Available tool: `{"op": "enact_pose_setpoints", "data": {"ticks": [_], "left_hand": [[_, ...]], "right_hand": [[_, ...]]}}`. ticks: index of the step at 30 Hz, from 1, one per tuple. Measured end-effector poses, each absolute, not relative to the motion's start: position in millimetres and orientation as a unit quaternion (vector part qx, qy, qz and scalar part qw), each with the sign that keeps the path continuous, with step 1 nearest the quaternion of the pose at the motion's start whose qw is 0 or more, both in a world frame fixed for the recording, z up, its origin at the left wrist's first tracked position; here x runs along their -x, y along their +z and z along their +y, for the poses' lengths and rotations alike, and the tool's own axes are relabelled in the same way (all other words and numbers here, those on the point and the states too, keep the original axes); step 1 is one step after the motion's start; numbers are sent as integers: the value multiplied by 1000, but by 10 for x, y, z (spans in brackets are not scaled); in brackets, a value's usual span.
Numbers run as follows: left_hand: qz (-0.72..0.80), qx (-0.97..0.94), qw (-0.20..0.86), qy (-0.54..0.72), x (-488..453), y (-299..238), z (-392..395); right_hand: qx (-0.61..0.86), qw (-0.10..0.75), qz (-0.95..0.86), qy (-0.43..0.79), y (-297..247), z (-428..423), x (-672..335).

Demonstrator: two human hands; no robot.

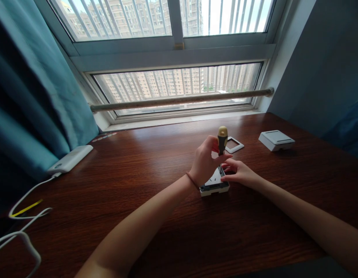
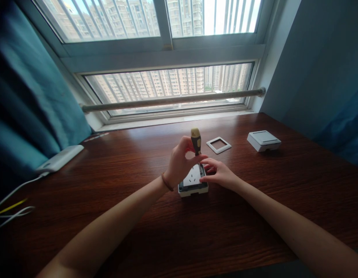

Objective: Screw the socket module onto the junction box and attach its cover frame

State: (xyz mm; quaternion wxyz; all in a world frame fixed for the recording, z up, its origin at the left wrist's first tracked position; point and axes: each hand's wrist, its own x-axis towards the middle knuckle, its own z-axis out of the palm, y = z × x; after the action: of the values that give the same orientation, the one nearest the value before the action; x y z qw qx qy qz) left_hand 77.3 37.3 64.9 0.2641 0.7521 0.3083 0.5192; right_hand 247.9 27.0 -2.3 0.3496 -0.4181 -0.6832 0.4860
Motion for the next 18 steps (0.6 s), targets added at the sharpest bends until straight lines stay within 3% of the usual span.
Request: {"op": "enact_pose_setpoints", "data": {"ticks": [3, 10, 18], "left_hand": [[301, -752, 298, 505, -809, 654, 325], [214, -690, 541, 431, -689, 874, 383], [216, -700, 546, 406, -596, 937, 430]], "right_hand": [[416, 349, -681, 491, -43, 282, -2481], [404, 352, -694, 481, -29, 283, -2483], [409, 346, -698, 476, 23, 260, -2477]]}}
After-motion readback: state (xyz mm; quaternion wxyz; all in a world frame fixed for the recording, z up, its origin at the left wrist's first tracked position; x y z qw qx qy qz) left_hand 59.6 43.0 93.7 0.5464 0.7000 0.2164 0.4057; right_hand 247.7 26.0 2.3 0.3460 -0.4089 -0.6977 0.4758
